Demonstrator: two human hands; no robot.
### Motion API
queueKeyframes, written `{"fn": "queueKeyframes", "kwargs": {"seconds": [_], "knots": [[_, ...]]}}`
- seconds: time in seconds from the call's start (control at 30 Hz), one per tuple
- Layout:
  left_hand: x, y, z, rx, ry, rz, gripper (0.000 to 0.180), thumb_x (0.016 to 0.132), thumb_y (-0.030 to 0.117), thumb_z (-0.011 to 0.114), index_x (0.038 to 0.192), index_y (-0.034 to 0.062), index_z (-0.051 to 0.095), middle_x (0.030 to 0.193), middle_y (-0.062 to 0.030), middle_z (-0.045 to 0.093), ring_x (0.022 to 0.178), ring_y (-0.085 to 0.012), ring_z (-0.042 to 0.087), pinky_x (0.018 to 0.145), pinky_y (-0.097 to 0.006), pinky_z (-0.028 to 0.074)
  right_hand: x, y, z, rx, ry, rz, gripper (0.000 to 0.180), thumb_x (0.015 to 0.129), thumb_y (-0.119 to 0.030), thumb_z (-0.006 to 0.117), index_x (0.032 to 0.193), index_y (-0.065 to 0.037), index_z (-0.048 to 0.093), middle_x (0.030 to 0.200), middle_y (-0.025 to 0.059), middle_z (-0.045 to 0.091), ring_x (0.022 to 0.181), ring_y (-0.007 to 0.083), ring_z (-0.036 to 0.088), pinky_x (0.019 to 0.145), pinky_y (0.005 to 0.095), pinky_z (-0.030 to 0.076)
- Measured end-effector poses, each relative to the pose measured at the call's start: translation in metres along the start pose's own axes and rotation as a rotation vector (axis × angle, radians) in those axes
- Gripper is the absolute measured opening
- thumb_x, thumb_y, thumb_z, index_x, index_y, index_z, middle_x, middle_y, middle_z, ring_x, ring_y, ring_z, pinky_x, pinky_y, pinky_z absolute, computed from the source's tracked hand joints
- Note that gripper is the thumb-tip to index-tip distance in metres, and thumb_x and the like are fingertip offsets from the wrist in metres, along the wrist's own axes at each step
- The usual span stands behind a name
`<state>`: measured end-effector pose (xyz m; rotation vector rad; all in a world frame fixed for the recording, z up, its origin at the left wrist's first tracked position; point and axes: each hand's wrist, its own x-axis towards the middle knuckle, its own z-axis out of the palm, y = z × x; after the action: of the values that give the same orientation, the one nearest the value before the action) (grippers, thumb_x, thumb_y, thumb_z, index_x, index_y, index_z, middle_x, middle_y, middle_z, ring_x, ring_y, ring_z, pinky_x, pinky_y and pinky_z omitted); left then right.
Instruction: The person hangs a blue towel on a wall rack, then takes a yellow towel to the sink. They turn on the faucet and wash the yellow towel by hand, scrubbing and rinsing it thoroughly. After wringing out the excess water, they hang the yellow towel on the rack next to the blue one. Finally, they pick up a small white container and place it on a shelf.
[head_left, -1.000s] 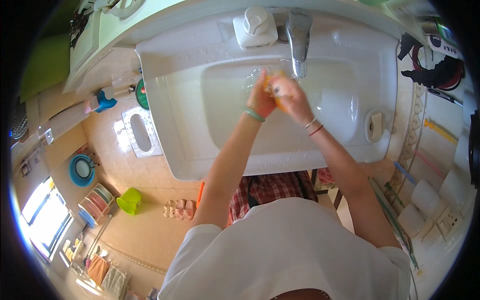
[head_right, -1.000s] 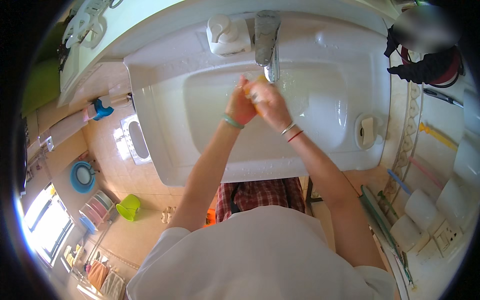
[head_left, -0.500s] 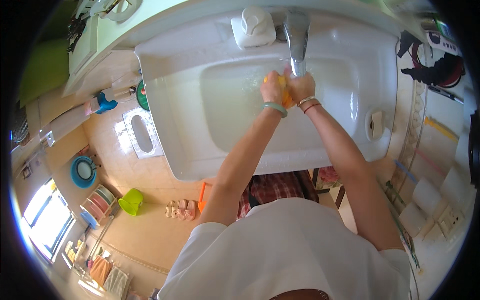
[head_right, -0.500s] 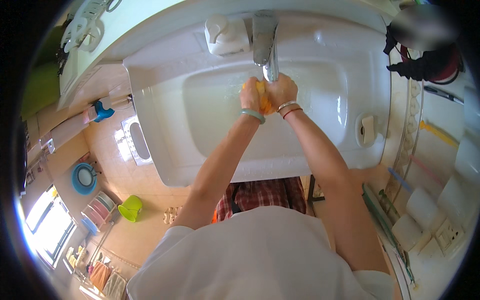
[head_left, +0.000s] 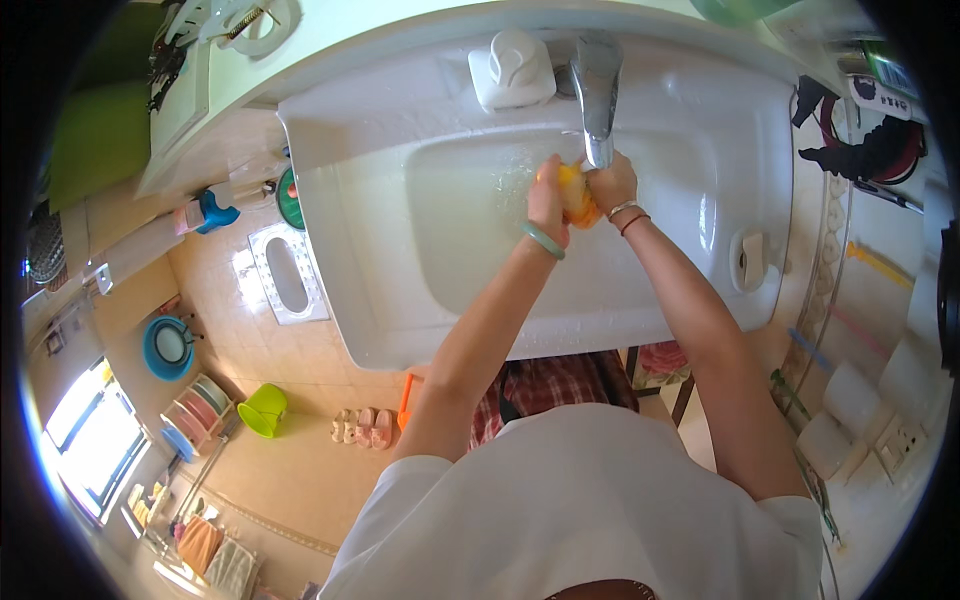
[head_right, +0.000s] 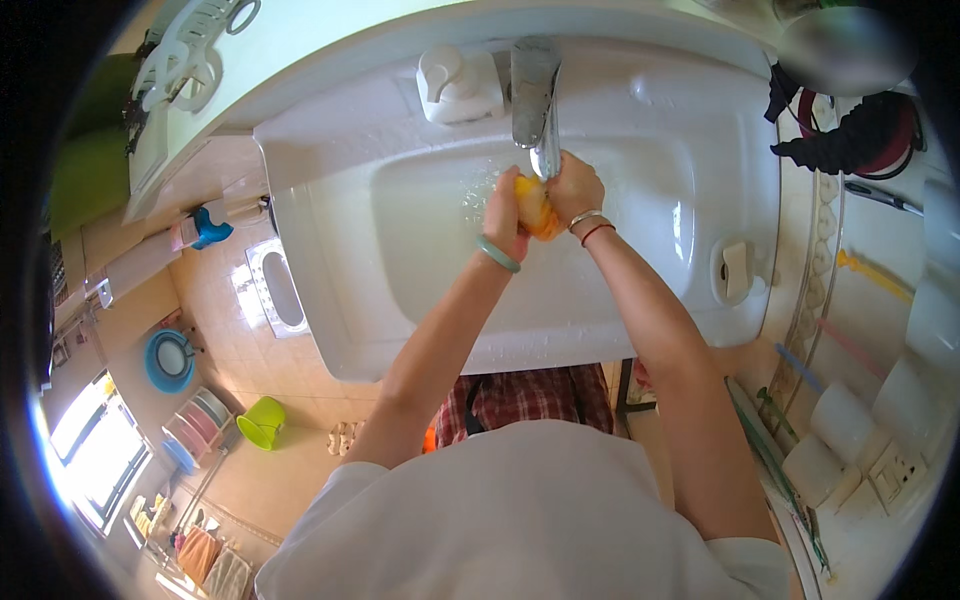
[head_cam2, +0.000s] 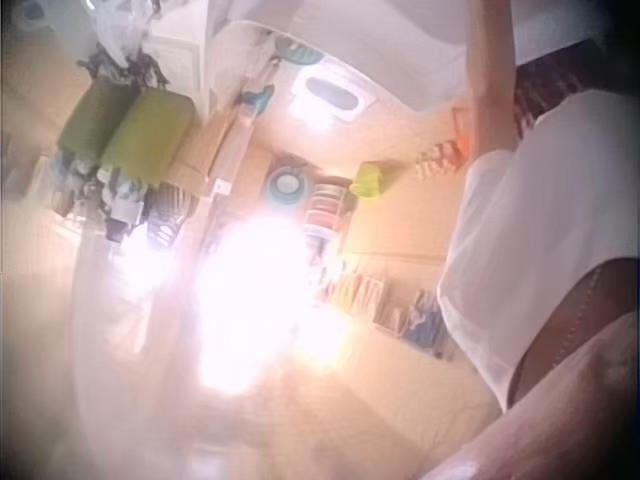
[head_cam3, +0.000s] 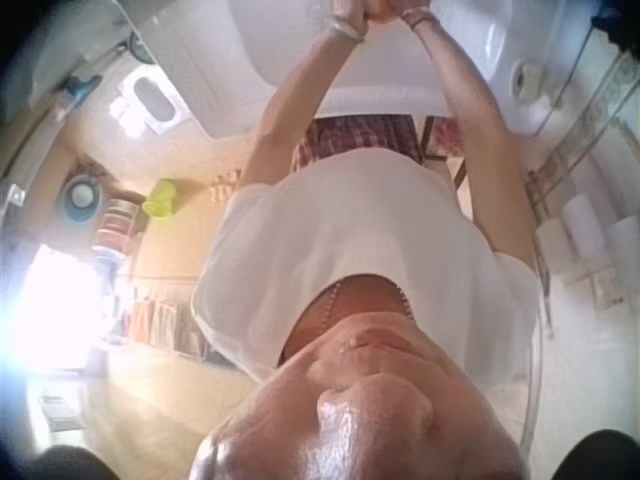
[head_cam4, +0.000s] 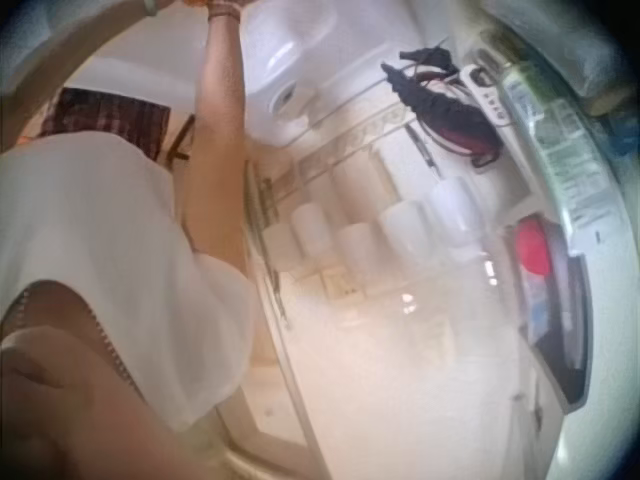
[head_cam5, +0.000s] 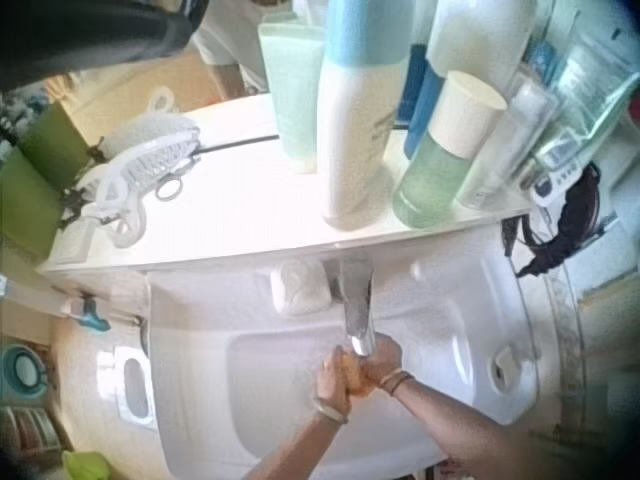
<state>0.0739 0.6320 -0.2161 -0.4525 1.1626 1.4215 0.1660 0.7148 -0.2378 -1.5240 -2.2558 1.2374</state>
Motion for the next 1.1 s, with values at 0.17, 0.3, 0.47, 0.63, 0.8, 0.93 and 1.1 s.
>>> {"fn": "queueKeyframes", "kwargs": {"seconds": [0.17, 0.3, 0.47, 0.63, 0.8, 0.93, 1.1], "knots": [[0.031, 0.005, -0.046, -0.178, -0.214, 0.037, 0.032, 0.087, 0.042, 0.058, 0.095, 0.0102, 0.055, 0.088, -0.0043, 0.059, 0.082, -0.018, 0.059, 0.067, -0.034, 0.049, -0.039, -0.015, 0.005, 0.124, 0.083, -0.353, 0.011, 0.086, -0.014, 0.059, 0.092, -0.005, 0.057, 0.082, 0.0101, 0.058, 0.074, 0.029, 0.058, 0.068, 0.0371, 0.047], [0.033, 0.007, -0.038, -0.027, -0.198, -0.269, 0.036, 0.087, 0.048, 0.058, 0.082, 0.0126, 0.053, 0.064, -0.0028, 0.054, 0.061, -0.0168, 0.055, 0.057, -0.033, 0.048, -0.091, -0.085, 0.013, 0.081, 0.061, -0.514, 0.02, 0.075, -0.02, 0.072, 0.081, -0.012, 0.055, 0.076, 0.0012, 0.053, 0.07, 0.0239, 0.057, 0.06, 0.036, 0.046], [0.018, -0.023, -0.007, -0.131, 0.086, -0.019, 0.025, 0.091, 0.034, 0.05, 0.085, 0.0104, 0.053, 0.081, -0.0052, 0.052, 0.073, -0.0197, 0.053, 0.063, -0.035, 0.047, -0.019, -0.04, 0.013, 0.074, 0.001, 0.184, 0.025, 0.077, -0.036, 0.062, 0.075, -0.011, 0.063, 0.074, 0.0121, 0.064, 0.068, 0.0332, 0.062, 0.059, 0.0402, 0.048], [0.03, -0.016, -0.007, 0.154, 0.084, -0.017, 0.029, 0.092, 0.035, 0.043, 0.085, 0.008, 0.052, 0.077, -0.0055, 0.051, 0.072, -0.0199, 0.052, 0.068, -0.036, 0.047, -0.006, -0.03, 0.006, -0.174, 0.128, 0.135, 0.03, 0.087, -0.035, 0.055, 0.08, -0.007, 0.059, 0.067, 0.0127, 0.06, 0.066, 0.038, 0.059, 0.056, 0.0454, 0.044], [0.112, -0.049, -0.099, 0.155, -0.325, 0.098, 0.032, 0.092, 0.037, 0.043, 0.078, 0.009, 0.05, 0.075, -0.0049, 0.053, 0.068, -0.0193, 0.052, 0.068, -0.037, 0.046, -0.079, -0.094, 0.025, -0.12, 0.079, -0.431, 0.014, 0.083, -0.025, 0.057, 0.077, -0.013, 0.057, 0.08, 0.0135, 0.066, 0.069, 0.033, 0.062, 0.057, 0.0441, 0.049], [0.036, -0.039, -0.02, -0.01, 0.094, 0.027, 0.032, 0.091, 0.036, 0.047, 0.089, 0.0057, 0.058, 0.087, -0.0052, 0.058, 0.079, -0.02, 0.054, 0.07, -0.033, 0.045, -0.018, -0.03, 0.019, -0.144, 0.046, 0.053, 0.02, 0.082, -0.029, 0.054, 0.078, -0.012, 0.062, 0.079, 0.0136, 0.065, 0.073, 0.0353, 0.062, 0.061, 0.0447, 0.049], [-0.012, -0.003, 0.01, 0.094, 0.067, -0.082, 0.033, 0.087, 0.039, 0.056, 0.097, 0.0074, 0.056, 0.087, -0.0038, 0.054, 0.08, -0.0173, 0.053, 0.071, -0.032, 0.046, 0.009, 0.037, 0.009, 0.135, -0.04, 0.171, 0.021, 0.08, -0.025, 0.053, 0.078, -0.006, 0.062, 0.07, 0.0154, 0.062, 0.068, 0.0281, 0.061, 0.061, 0.0392, 0.047]]}}
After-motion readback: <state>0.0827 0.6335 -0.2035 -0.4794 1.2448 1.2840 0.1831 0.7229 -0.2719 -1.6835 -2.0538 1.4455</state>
